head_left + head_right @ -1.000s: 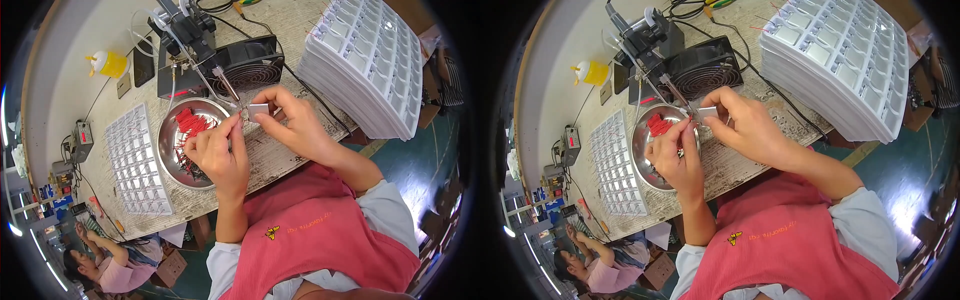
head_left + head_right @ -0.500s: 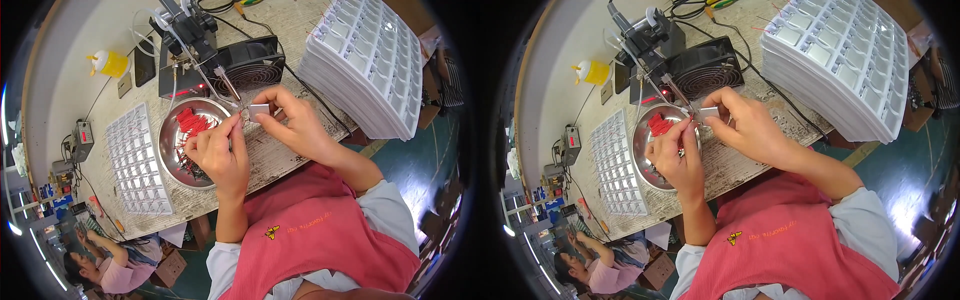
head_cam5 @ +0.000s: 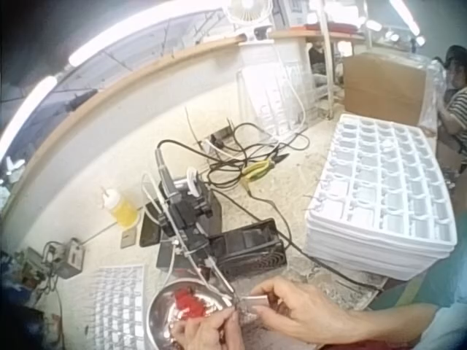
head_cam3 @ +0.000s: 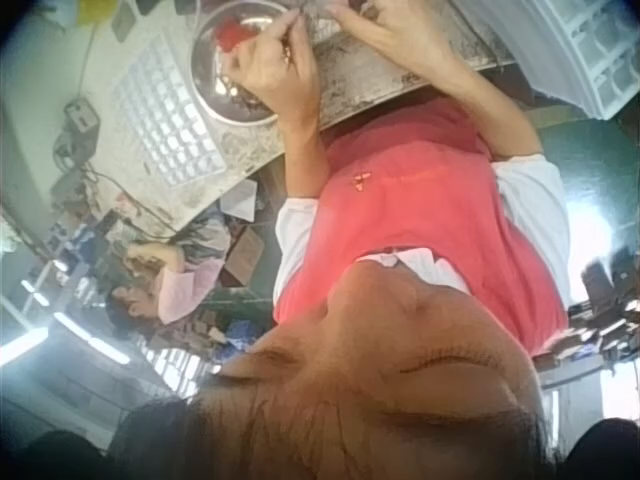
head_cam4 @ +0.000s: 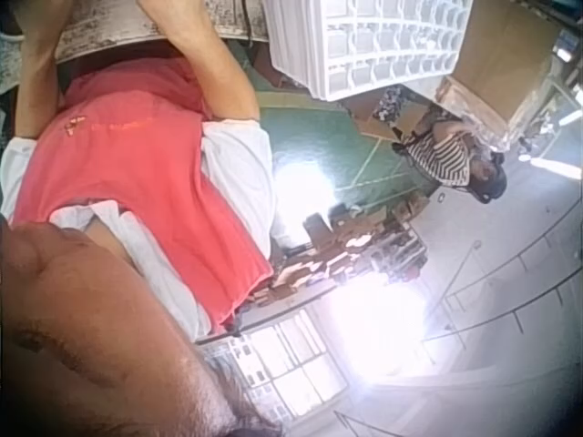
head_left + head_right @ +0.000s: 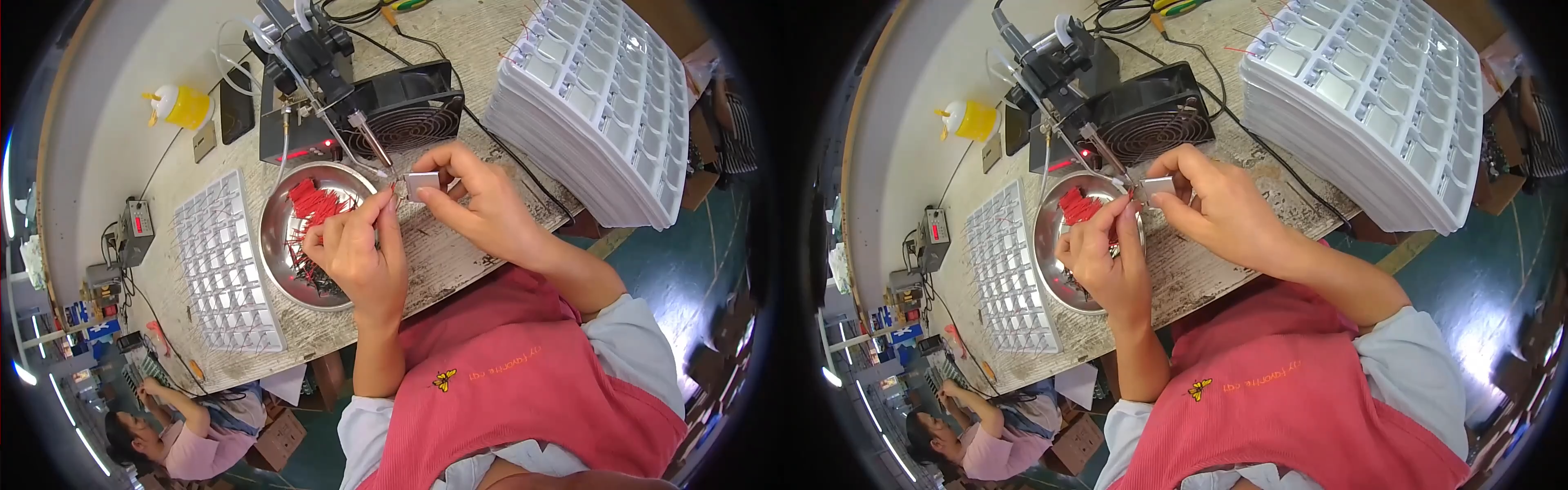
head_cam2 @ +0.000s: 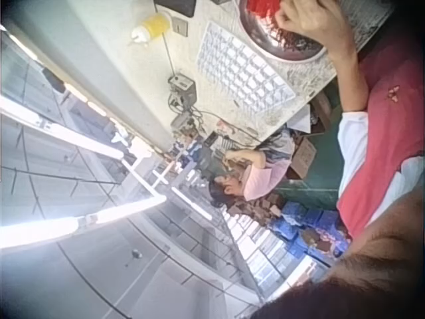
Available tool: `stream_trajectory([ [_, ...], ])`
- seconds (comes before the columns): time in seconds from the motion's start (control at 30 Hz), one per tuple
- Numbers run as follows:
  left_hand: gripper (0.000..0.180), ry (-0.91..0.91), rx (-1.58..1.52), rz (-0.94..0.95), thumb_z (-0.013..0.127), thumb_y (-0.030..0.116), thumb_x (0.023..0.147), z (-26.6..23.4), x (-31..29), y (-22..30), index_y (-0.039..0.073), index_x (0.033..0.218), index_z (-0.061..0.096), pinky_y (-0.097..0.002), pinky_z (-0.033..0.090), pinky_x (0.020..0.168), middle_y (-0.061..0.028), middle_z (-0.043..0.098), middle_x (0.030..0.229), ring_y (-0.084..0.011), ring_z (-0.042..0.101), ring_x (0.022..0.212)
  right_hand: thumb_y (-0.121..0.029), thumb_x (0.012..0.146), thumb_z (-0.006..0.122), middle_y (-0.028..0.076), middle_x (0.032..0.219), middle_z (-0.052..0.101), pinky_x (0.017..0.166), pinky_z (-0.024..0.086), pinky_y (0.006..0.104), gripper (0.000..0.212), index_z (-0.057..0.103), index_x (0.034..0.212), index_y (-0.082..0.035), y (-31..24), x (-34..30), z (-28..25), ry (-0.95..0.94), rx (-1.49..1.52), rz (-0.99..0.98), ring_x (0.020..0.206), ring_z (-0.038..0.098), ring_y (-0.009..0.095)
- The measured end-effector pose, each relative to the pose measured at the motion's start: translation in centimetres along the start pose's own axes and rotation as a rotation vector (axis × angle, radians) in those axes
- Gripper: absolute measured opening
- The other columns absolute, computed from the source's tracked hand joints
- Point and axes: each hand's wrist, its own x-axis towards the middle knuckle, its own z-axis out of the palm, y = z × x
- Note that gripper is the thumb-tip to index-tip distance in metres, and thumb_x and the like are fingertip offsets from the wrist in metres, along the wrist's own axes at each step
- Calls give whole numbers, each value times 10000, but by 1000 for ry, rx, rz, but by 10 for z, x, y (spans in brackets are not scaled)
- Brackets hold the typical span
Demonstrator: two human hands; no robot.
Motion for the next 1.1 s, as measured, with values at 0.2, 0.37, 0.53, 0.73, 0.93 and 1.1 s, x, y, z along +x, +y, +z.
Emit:
stream_trajectory([
  [0.2,151,6,18,-1,742,98,802,0,-1,0,112,949,710,-303,328,725,18,632,716,-140,519,632,-112,875,650,98,781,630,566,485,308,241,558,1068,-1,2,1,-2,-5,-6,16,649,613,184],
  [0.37,132,-6,-9,-35,720,83,820,-2,-5,-7,93,950,707,-308,340,661,-8,647,734,-161,520,624,-129,878,654,108,818,639,580,489,317,250,548,1063,1,4,2,-10,26,-18,20,674,626,202],
  [0.53,112,-23,-162,-242,657,36,861,-3,-19,-19,20,967,691,-345,502,686,-131,697,866,-268,658,746,-139,883,652,118,836,641,601,498,333,236,528,1029,-1,-7,-6,-36,-28,-132,69,685,640,224],
  [0.73,140,-37,-188,-325,613,24,894,-9,-21,-25,-5,1007,690,-335,525,710,-141,709,908,-251,685,790,-132,883,651,84,903,637,661,502,319,205,544,1036,-47,-71,-12,-97,11,-323,-132,782,640,193],
  [0.93,145,-51,-133,-265,602,28,904,-11,-16,-23,-13,1019,680,-344,523,695,-152,703,892,-262,680,768,-116,931,588,32,833,594,655,443,225,154,533,1030,-12,-87,70,-199,505,-471,-328,768,566,89],
  [1.1,146,-50,-153,-286,595,35,910,-9,-17,-24,-19,1017,679,-349,518,696,-158,699,885,-269,679,764,-142,927,606,6,827,579,607,482,224,218,568,1101,-15,-10,143,-288,640,-247,71,711,568,78],
])
